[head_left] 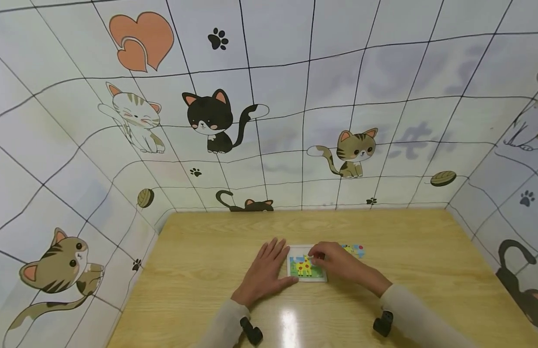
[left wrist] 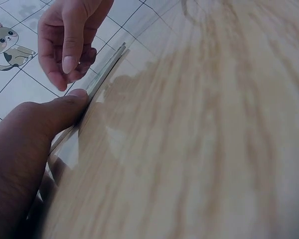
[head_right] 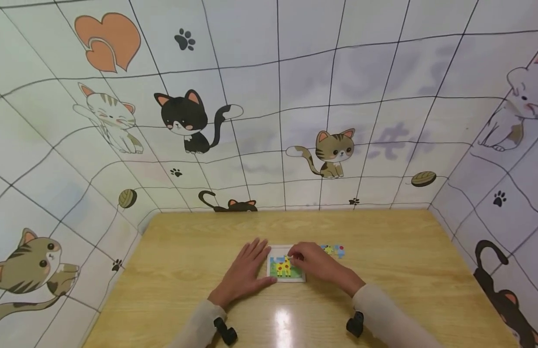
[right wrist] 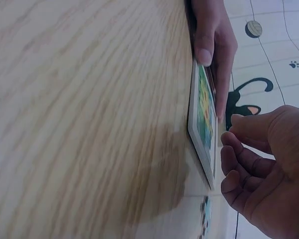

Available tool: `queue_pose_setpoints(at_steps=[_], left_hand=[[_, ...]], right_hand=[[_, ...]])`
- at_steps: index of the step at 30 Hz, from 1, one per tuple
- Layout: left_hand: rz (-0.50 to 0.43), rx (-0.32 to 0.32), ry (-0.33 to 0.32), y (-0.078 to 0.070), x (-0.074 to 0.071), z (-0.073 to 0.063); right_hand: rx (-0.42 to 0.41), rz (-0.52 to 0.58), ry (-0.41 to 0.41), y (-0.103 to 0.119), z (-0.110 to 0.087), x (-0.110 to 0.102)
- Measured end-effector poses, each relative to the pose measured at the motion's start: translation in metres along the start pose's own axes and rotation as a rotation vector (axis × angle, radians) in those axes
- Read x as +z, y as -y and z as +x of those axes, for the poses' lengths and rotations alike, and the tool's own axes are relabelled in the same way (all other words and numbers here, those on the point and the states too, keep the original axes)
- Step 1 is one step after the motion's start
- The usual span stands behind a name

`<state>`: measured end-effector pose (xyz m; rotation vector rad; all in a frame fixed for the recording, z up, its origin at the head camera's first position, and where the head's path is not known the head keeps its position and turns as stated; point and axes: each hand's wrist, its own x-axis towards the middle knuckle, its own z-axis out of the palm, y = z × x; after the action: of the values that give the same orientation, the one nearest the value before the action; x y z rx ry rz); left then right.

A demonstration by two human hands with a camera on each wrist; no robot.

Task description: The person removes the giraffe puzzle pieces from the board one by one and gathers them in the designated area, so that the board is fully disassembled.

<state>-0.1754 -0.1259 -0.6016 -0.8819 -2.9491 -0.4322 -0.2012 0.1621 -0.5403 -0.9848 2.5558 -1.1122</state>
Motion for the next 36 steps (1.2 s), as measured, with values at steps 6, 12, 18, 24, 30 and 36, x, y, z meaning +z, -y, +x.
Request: queue_pose_setpoints(at_steps=[6, 12, 18, 24, 30, 36], left_hand=[[0.014, 0.008, -0.012, 0.003, 0.001, 0.001], [0.008, 0.022, -0.015, 0.004, 0.002, 0.0], [0.023, 0.027, -0.029, 0.005, 0.004, 0.001], [0.022, 0.032, -0.041, 0.007, 0.008, 0.001], [0.026, 0.036, -0.038, 0.007, 0.007, 0.001], [0.014, 0.023, -0.025, 0.007, 0.005, 0.0]], right_hand=[[-0.009, -0.031, 0.025, 0.007, 0.01, 0.012], [-0.016, -0.038, 0.029, 0.012, 0.013, 0.019], [-0.017, -0.052, 0.018, 0.016, 0.016, 0.02], [0.011, -0.066, 0.021, 0.016, 0.019, 0.023], [0.03, -0.102, 0.03, 0.017, 0.021, 0.025], [0.032, -0.131, 0.027, 0.017, 0.023, 0.029]])
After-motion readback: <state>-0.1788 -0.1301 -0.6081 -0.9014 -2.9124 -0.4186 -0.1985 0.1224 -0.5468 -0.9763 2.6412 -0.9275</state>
